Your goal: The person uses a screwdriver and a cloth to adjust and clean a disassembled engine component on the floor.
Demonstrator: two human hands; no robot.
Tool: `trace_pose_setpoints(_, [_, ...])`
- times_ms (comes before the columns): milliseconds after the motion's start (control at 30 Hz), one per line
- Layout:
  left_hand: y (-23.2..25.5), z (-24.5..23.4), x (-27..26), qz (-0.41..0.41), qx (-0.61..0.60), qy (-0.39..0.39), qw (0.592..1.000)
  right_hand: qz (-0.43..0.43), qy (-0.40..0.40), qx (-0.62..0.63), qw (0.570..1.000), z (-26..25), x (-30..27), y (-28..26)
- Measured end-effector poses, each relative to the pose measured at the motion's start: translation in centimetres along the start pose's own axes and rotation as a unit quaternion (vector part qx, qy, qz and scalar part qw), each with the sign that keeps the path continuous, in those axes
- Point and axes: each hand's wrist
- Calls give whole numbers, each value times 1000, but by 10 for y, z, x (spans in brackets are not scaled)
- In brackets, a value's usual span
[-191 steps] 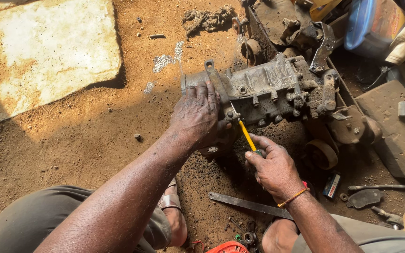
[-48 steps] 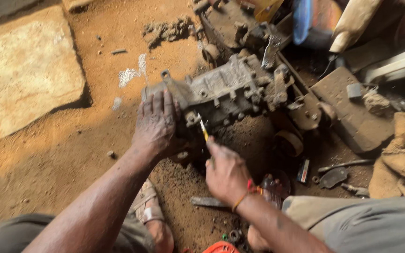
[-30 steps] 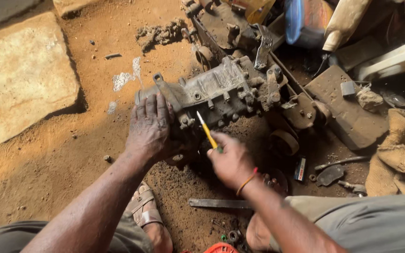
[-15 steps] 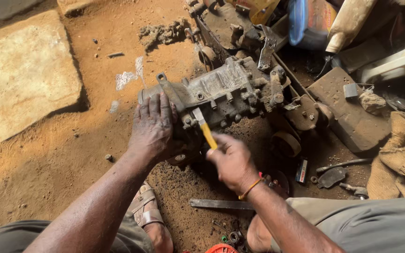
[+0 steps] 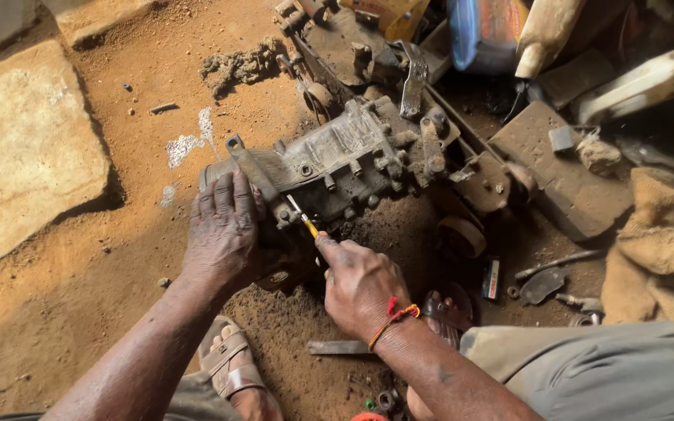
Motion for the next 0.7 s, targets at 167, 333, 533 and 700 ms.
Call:
trace_pose_setpoints(167, [-5,16,0,35,-1,104,994,15,-90,-93,991,-16,-14,-11])
trace_pose_setpoints(333, [0,19,0,25,44,51,997,41,-98,-78,991,-17,5,-9])
trace_pose_setpoints(533, [-9,19,3,20,14,54,998,-40,21,56,997,-11,5,6])
trace_pose_setpoints(700, [-2,13,2,3,28,17,999,-27,15,143,989,2,1,19])
Point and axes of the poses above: each hand's wrist, its own x-axis towards the middle knuckle, its own z-axis out of the palm, y = z × x, and after that the axes turned 10 degrees about x, right-handed
